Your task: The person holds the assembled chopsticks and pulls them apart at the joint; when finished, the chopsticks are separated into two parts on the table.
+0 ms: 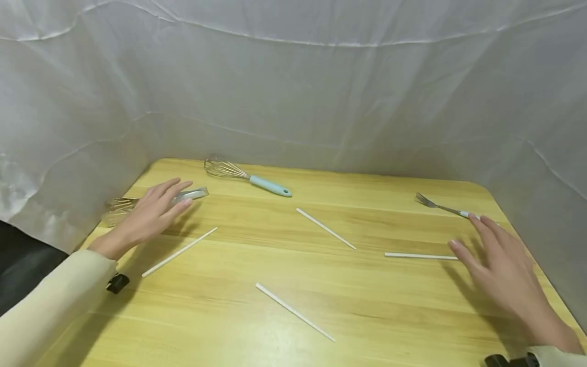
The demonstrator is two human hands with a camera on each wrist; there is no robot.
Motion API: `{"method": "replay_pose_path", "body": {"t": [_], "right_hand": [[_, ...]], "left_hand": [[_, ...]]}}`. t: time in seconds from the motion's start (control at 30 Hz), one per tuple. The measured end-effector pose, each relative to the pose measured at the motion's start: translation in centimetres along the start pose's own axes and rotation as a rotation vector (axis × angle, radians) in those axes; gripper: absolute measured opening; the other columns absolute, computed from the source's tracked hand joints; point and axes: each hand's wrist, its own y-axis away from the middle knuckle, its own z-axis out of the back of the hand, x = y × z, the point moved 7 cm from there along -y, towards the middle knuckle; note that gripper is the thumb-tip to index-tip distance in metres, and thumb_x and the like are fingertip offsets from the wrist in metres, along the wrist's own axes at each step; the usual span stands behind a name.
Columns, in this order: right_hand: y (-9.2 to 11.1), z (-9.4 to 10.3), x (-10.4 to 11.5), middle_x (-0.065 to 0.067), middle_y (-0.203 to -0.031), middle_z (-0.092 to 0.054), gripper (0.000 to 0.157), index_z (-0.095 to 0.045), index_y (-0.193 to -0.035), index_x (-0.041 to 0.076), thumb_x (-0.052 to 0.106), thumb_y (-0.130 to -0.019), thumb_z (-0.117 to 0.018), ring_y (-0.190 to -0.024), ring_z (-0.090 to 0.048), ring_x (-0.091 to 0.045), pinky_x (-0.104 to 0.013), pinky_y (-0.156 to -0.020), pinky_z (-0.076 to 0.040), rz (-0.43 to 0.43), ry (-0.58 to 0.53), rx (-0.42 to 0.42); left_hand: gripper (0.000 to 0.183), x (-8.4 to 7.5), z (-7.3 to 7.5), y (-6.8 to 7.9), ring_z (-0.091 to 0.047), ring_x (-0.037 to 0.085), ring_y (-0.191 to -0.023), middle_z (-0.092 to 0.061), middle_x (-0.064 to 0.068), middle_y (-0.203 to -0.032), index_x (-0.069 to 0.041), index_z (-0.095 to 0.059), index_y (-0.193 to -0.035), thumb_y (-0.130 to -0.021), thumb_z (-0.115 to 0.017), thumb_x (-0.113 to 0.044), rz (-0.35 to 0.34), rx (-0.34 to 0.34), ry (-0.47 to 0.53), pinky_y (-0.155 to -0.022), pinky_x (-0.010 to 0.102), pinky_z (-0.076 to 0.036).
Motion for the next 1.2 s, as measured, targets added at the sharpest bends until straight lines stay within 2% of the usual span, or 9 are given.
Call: {"method": "replay_pose_path", "body": {"t": [0.27, 0.37, 0.43, 0.5, 0.63, 0.73, 0.93, 1.07, 1.2], "right_hand": [[-1.0, 0.0, 2.2, -0.035, -0.173, -0.027, 0.07, -0.03, -0.172, 0.009, 0.027, -0.112, -0.061, -0.157, -0.02, -0.065, -0.075, -0.13, -0.006, 0.032, -0.111, -0.036], [-1.3, 0.0, 2.8, -0.035, -0.169, -0.035, 0.069, -0.032, -0.172, 0.012, 0.028, -0.112, -0.062, -0.149, -0.034, -0.061, -0.031, -0.134, -0.021, 0.024, -0.124, -0.041], [-1.6, -0.1, 3.2, -0.033, -0.167, -0.04, 0.067, -0.035, -0.171, 0.015, 0.028, -0.112, -0.064, -0.149, -0.043, -0.039, -0.003, -0.115, -0.023, 0.019, -0.139, -0.055], [-1.8, -0.2, 3.7, -0.031, -0.164, -0.045, 0.066, -0.038, -0.17, 0.015, 0.026, -0.111, -0.065, -0.143, -0.047, -0.011, 0.009, -0.095, -0.022, 0.023, -0.176, -0.068], [-2.3, -0.7, 4.7, -0.005, -0.163, -0.053, 0.063, -0.044, -0.167, 0.015, 0.024, -0.11, -0.068, -0.121, -0.038, 0.024, 0.007, -0.092, -0.033, 0.025, -0.255, -0.072], [-2.6, -1.5, 5.7, 0.007, -0.156, -0.056, 0.063, -0.045, -0.166, 0.016, 0.024, -0.109, -0.07, -0.12, -0.042, 0.023, 0.005, -0.091, -0.037, 0.023, -0.284, -0.055], [-3.3, -3.0, 8.4, -0.008, -0.149, -0.062, 0.063, -0.047, -0.166, 0.019, 0.025, -0.108, -0.072, -0.12, -0.049, 0.02, 0.002, -0.092, -0.041, 0.034, -0.338, -0.021], [-3.7, -3.9, 9.9, 0.012, -0.137, -0.063, 0.064, -0.047, -0.166, 0.017, 0.026, -0.108, -0.072, -0.118, -0.052, 0.017, 0.0, -0.092, -0.043, 0.031, -0.372, 0.02], [-4.0, -4.7, 11.3, 0.008, -0.134, -0.064, 0.063, -0.047, -0.165, 0.015, 0.026, -0.108, -0.072, -0.113, -0.055, 0.016, 0.0, -0.092, -0.044, 0.036, -0.399, 0.049]], "left_hand": [[0.061, -2.9, -0.7, -2.2, -0.028, 0.05, -0.16, -0.034, 0.022, -0.174, -0.012, -0.044, -0.165, -0.114, -0.055, -0.045, -0.099, -0.056, 0.135, -0.127, 0.074, -0.022], [0.06, -3.9, -1.2, -3.1, -0.032, 0.046, -0.159, -0.039, 0.02, -0.171, -0.012, -0.045, -0.164, -0.114, -0.057, -0.042, -0.128, -0.065, 0.187, -0.127, 0.07, -0.026], [0.059, -4.6, -1.5, -3.7, -0.036, 0.043, -0.158, -0.042, 0.019, -0.169, -0.011, -0.046, -0.163, -0.114, -0.059, -0.041, -0.149, -0.065, 0.215, -0.126, 0.068, -0.031], [0.058, -5.3, -1.8, -4.2, -0.041, 0.04, -0.154, -0.045, 0.017, -0.167, -0.011, -0.047, -0.163, -0.113, -0.061, -0.039, -0.169, -0.062, 0.247, -0.123, 0.065, -0.037], [0.055, -6.8, -2.5, -5.2, -0.048, 0.037, -0.146, -0.049, 0.014, -0.162, -0.012, -0.051, -0.161, -0.113, -0.063, -0.034, -0.212, -0.038, 0.325, -0.117, 0.059, -0.046], [0.051, -7.7, -3.3, -6.0, -0.05, 0.036, -0.145, -0.049, 0.011, -0.163, -0.014, -0.053, -0.16, -0.113, -0.063, -0.032, -0.233, -0.007, 0.386, -0.115, 0.056, -0.049], [0.051, -9.2, -4.6, -7.4, -0.053, 0.041, -0.144, -0.05, 0.011, -0.162, -0.013, -0.055, -0.158, -0.111, -0.066, -0.03, -0.243, 0.038, 0.444, -0.114, 0.052, -0.053], [0.051, -10.6, -5.7, -8.5, -0.056, 0.04, -0.14, -0.058, 0.013, -0.153, -0.01, -0.057, -0.156, -0.109, -0.07, -0.026, -0.259, 0.068, 0.469, -0.113, 0.051, -0.053], [0.048, -12.1, -6.5, -9.5, -0.06, 0.039, -0.136, -0.064, 0.016, -0.149, -0.007, -0.061, -0.152, -0.108, -0.072, -0.022, -0.283, 0.091, 0.501, -0.111, 0.05, -0.053]]}}
